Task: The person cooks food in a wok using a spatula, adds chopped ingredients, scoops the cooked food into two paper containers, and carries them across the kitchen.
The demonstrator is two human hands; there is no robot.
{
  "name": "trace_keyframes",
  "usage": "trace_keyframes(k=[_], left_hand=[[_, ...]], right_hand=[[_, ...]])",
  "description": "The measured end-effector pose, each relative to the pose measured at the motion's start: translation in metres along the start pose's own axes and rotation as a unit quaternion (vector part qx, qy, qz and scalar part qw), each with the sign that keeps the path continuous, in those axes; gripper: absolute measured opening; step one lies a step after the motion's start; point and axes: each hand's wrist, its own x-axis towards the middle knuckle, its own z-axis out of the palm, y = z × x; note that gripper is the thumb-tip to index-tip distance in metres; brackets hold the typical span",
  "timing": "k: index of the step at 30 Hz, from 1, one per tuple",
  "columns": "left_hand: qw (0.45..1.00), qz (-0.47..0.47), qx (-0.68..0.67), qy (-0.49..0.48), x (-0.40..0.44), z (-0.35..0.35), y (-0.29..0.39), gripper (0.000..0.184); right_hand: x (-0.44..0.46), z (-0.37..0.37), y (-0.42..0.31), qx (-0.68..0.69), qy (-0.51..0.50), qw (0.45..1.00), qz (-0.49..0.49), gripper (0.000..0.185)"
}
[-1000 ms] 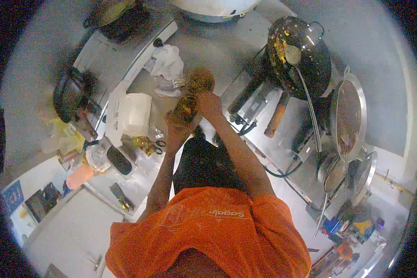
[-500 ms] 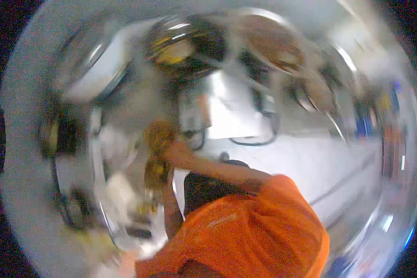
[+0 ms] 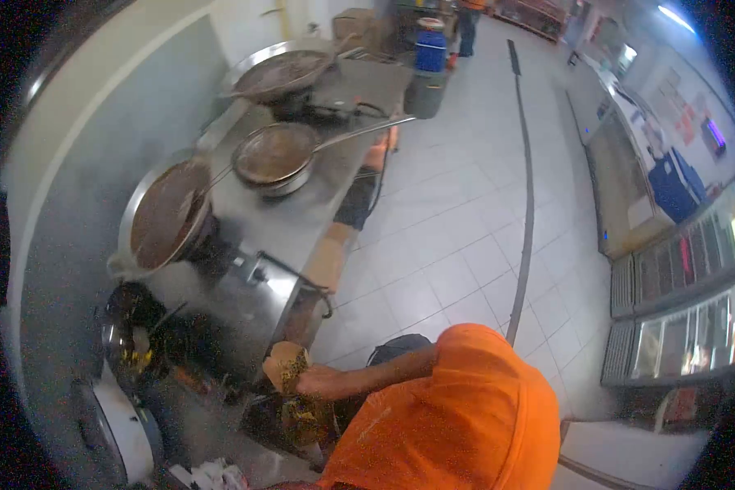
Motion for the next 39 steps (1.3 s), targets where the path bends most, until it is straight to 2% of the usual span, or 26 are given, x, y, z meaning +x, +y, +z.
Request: trace_keyframes(k=[3,5,6,10,12,13,14,16,18,20,21,24,26,28,30,31,32,33,36,37,38,39], left_hand=[[0.997,-0.07,0.032,-0.012,0.013,0.045,-0.076,0.044],[0.991,-0.122,0.051,-0.026,0.022,0.079,-0.124,0.043],[0.986,-0.148,0.062,-0.036,0.026,0.099,-0.15,0.042],[0.958,-0.262,0.098,-0.065,0.052,0.172,-0.248,0.04],[0.936,-0.324,0.109,-0.079,0.067,0.209,-0.301,0.039],[0.922,-0.36,0.111,-0.086,0.077,0.228,-0.333,0.038],[0.908,-0.392,0.112,-0.093,0.085,0.247,-0.369,0.038],[0.872,-0.476,0.079,-0.086,0.124,0.255,-0.453,0.036],[0.831,-0.55,0.039,-0.065,0.171,0.244,-0.541,0.041],[0.823,-0.502,0.185,-0.19,0.193,0.251,-0.613,0.047],[0.793,-0.392,0.345,-0.315,0.175,0.283,-0.647,0.05],[0.69,-0.559,0.28,-0.364,0.172,0.399,-0.72,0.067],[0.578,-0.78,0.076,-0.229,0.198,0.427,-0.791,0.069],[0.581,-0.774,0.122,-0.221,0.209,0.457,-0.849,0.069],[0.539,-0.815,0.102,-0.188,0.209,0.506,-0.893,0.068],[0.525,-0.823,0.021,-0.214,0.208,0.528,-0.922,0.068],[0.58,-0.683,0.172,-0.409,0.208,0.547,-0.944,0.063],[0.588,-0.486,0.311,-0.567,0.193,0.584,-0.949,0.058],[0.617,-0.594,0.233,-0.461,0.238,0.597,-1.024,0.055],[0.597,-0.455,0.339,-0.567,0.239,0.624,-1.036,0.056],[0.587,-0.61,0.294,-0.443,0.274,0.618,-1.075,0.058],[0.574,-0.727,0.256,-0.278,0.308,0.614,-1.114,0.061]], right_hand=[[-0.058,-0.012,0.051,0.003,0.059,0.996,0.073,0.012],[-0.116,-0.072,0.063,0.009,0.102,0.984,0.148,0.011],[-0.144,-0.097,0.071,0.012,0.122,0.975,0.185,0.01],[-0.233,-0.115,0.15,-0.003,0.266,0.921,0.286,0.011],[-0.273,-0.13,0.18,0.004,0.331,0.889,0.315,0.012],[-0.292,-0.142,0.193,0.01,0.324,0.864,0.387,0.013],[-0.314,-0.156,0.206,0.021,0.36,0.841,0.404,0.014],[-0.363,-0.181,0.236,0.039,0.429,0.789,0.439,0.015],[-0.404,-0.2,0.273,0.026,0.432,0.744,0.509,0.014],[-0.441,-0.232,0.294,0.017,0.459,0.706,0.54,0.014],[-0.463,-0.244,0.314,0.01,0.456,0.697,0.554,0.013],[-0.528,-0.277,0.373,-0.003,0.448,0.653,0.611,0.012],[-0.569,-0.301,0.409,-0.008,0.424,0.633,0.648,0.012],[-0.604,-0.335,0.432,-0.041,0.451,0.609,0.651,0.012],[-0.633,-0.369,0.462,-0.057,0.487,0.573,0.657,0.012],[-0.652,-0.387,0.482,-0.095,0.522,0.57,0.627,0.012],[-0.667,-0.404,0.5,-0.091,0.524,0.562,0.634,0.013],[-0.681,-0.419,0.516,-0.085,0.525,0.554,0.641,0.013],[-0.726,-0.446,0.589,-0.043,0.495,0.555,0.667,0.016],[-0.74,-0.456,0.614,-0.039,0.487,0.562,0.667,0.016],[-0.755,-0.471,0.64,-0.039,0.482,0.569,0.665,0.017],[-0.768,-0.49,0.662,-0.054,0.498,0.578,0.644,0.018]])
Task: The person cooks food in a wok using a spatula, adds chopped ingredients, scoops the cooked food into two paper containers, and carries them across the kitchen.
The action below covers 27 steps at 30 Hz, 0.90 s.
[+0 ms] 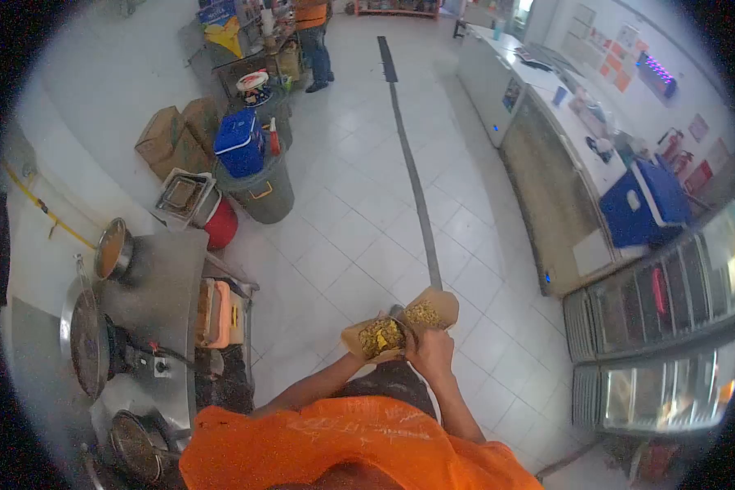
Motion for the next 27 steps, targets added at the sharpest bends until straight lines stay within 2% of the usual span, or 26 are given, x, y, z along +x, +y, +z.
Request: trace_keyframes(k=[2,4,7,8,11,12,14,15,17,19,20,22,25,27], left_hand=[[0.985,-0.065,-0.098,-0.128,0.038,-0.005,0.065,0.077],[0.973,-0.11,-0.139,-0.149,0.058,0.005,0.125,0.089],[0.982,-0.033,-0.151,-0.109,0.084,0.04,0.203,0.09],[0.997,0.015,-0.074,0.009,0.09,0.062,0.225,0.092],[0.996,0.066,-0.061,0.023,0.116,0.074,0.287,0.091],[0.994,0.078,-0.071,-0.01,0.128,0.067,0.307,0.091],[0.988,0.155,-0.021,-0.015,0.147,0.115,0.349,0.067],[0.976,0.186,-0.062,0.096,0.186,0.058,0.37,0.065],[0.971,0.175,0.152,0.058,0.216,0.103,0.427,0.05],[0.943,0.188,0.268,0.067,0.251,0.12,0.487,0.037],[0.923,0.191,0.319,0.102,0.266,0.119,0.515,0.038],[0.925,0.156,0.333,0.094,0.295,0.129,0.581,0.041],[0.986,0.051,0.161,0.003,0.357,0.157,0.696,0.05],[1.0,-0.025,-0.015,-0.008,0.388,0.17,0.754,0.059]], right_hand=[[0.064,0.007,0.015,0.028,-0.021,0.999,-0.024,0.019],[0.126,0.009,0.026,0.053,-0.029,0.997,-0.05,0.019],[0.224,0.028,0.047,0.07,-0.071,0.992,-0.077,0.018],[0.253,0.03,0.048,0.058,-0.091,0.99,-0.091,0.018],[0.354,0.031,0.041,0.03,-0.12,0.984,-0.13,0.015],[0.383,0.034,0.037,0.033,-0.114,0.984,-0.13,0.015],[0.445,0.032,0.025,0.075,-0.083,0.982,-0.153,0.014],[0.479,0.041,0.034,0.063,-0.123,0.982,-0.131,0.012],[0.541,0.062,0.046,0.046,-0.127,0.977,-0.163,0.013],[0.605,0.073,0.048,0.049,-0.113,0.977,-0.173,0.012],[0.634,0.071,0.041,0.049,-0.113,0.979,-0.165,0.012],[0.693,0.084,0.038,0.024,-0.097,0.983,-0.157,0.011],[0.79,0.081,0.033,0.05,-0.063,0.988,-0.134,0.013],[0.852,0.079,0.03,0.03,-0.051,0.992,-0.111,0.013]])
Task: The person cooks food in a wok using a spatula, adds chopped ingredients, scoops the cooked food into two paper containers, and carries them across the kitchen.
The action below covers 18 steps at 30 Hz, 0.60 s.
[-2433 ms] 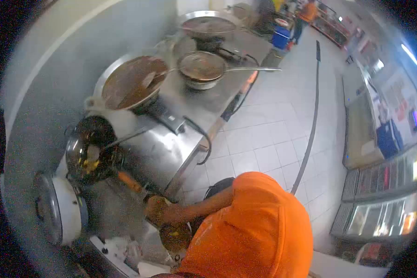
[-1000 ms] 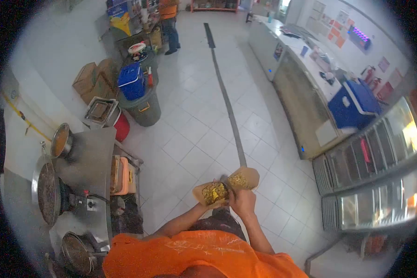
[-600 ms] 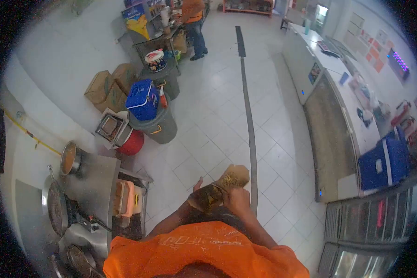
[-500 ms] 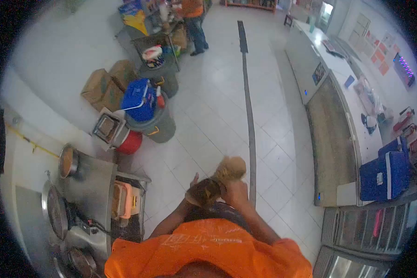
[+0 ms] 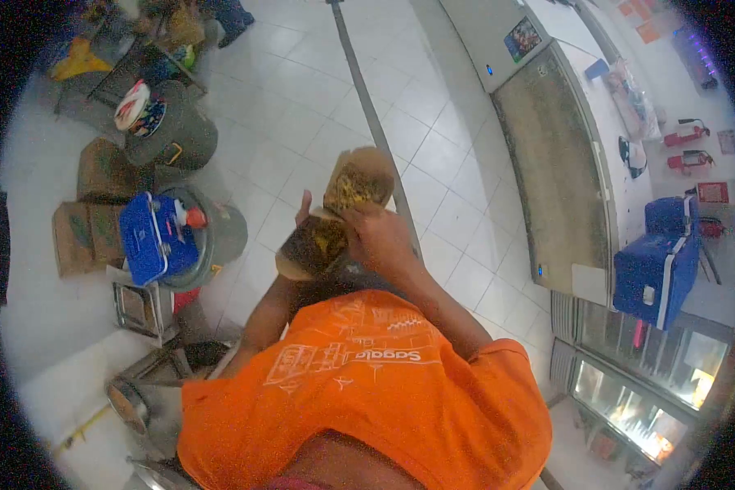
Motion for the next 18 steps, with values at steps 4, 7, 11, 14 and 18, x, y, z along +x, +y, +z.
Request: trace_keyframes(k=[4,7,11,14,18], left_hand=[[0.999,-0.004,-0.048,0.015,0.069,0.017,0.106,0.082],[0.998,-0.03,-0.049,0.006,0.129,0.0,0.186,0.08],[0.997,-0.021,-0.057,0.053,0.204,-0.019,0.289,0.074],[0.998,0.008,-0.054,0.045,0.253,-0.03,0.372,0.067],[0.993,0.061,0.03,0.093,0.303,-0.013,0.499,0.064]], right_hand=[[0.109,-0.005,0.03,0.007,0.058,0.997,0.048,0.007],[0.199,-0.003,0.068,0.028,0.08,0.994,0.076,0.005],[0.318,0.012,0.124,0.018,0.056,0.995,0.084,0.007],[0.419,0.022,0.162,0.031,0.036,0.994,0.094,0.007],[0.569,0.012,0.187,0.05,-0.007,0.998,0.035,0.007]])
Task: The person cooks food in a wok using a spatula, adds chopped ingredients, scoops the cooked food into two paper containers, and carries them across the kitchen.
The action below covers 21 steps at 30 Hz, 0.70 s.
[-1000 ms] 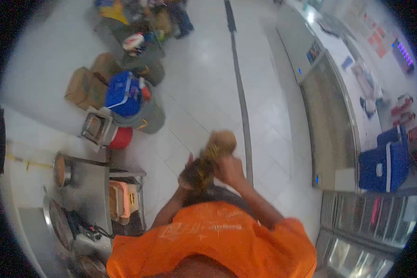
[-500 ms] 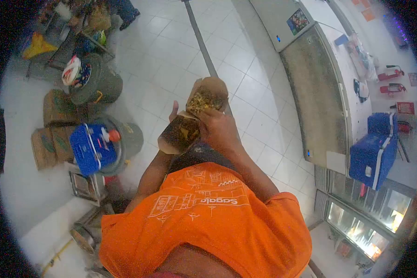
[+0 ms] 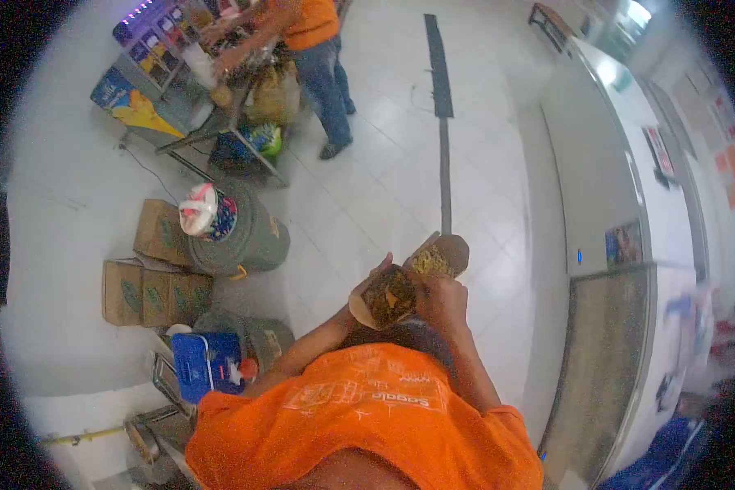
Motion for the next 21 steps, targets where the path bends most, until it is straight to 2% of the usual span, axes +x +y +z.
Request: trace_keyframes(k=[3,6,7,9,11,14,15,18,21], left_hand=[[0.996,0.031,-0.075,-0.026,0.033,0.01,0.074,0.067],[0.978,0.026,-0.169,-0.118,0.088,-0.032,0.153,0.082],[0.979,0.037,-0.165,-0.118,0.11,-0.043,0.181,0.082],[0.954,0.058,-0.197,-0.216,0.149,-0.062,0.23,0.081],[0.944,0.06,-0.192,-0.26,0.187,-0.077,0.294,0.081],[0.958,0.019,-0.158,-0.237,0.238,-0.102,0.383,0.082],[0.963,-0.028,-0.116,-0.242,0.242,-0.083,0.42,0.084],[0.976,-0.015,-0.161,-0.147,0.29,-0.05,0.502,0.087],[0.975,-0.043,-0.156,-0.155,0.323,-0.005,0.576,0.085]], right_hand=[[0.104,0.009,0.019,-0.006,-0.048,0.998,-0.035,0.008],[0.203,0.001,0.01,0.004,-0.039,0.996,-0.085,0.008],[0.236,0.001,0.011,0.02,-0.03,0.993,-0.112,0.007],[0.3,0.008,0.021,0.001,-0.061,0.994,-0.096,0.012],[0.363,0.02,0.032,0.003,-0.075,0.995,-0.073,0.019],[0.452,0.043,0.042,0.004,-0.03,0.997,-0.065,0.006],[0.483,0.046,0.045,-0.007,-0.031,0.998,-0.063,0.008],[0.574,0.035,0.049,-0.031,-0.022,0.998,-0.039,0.011],[0.661,0.014,0.049,-0.033,0.009,0.999,-0.031,0.012]])
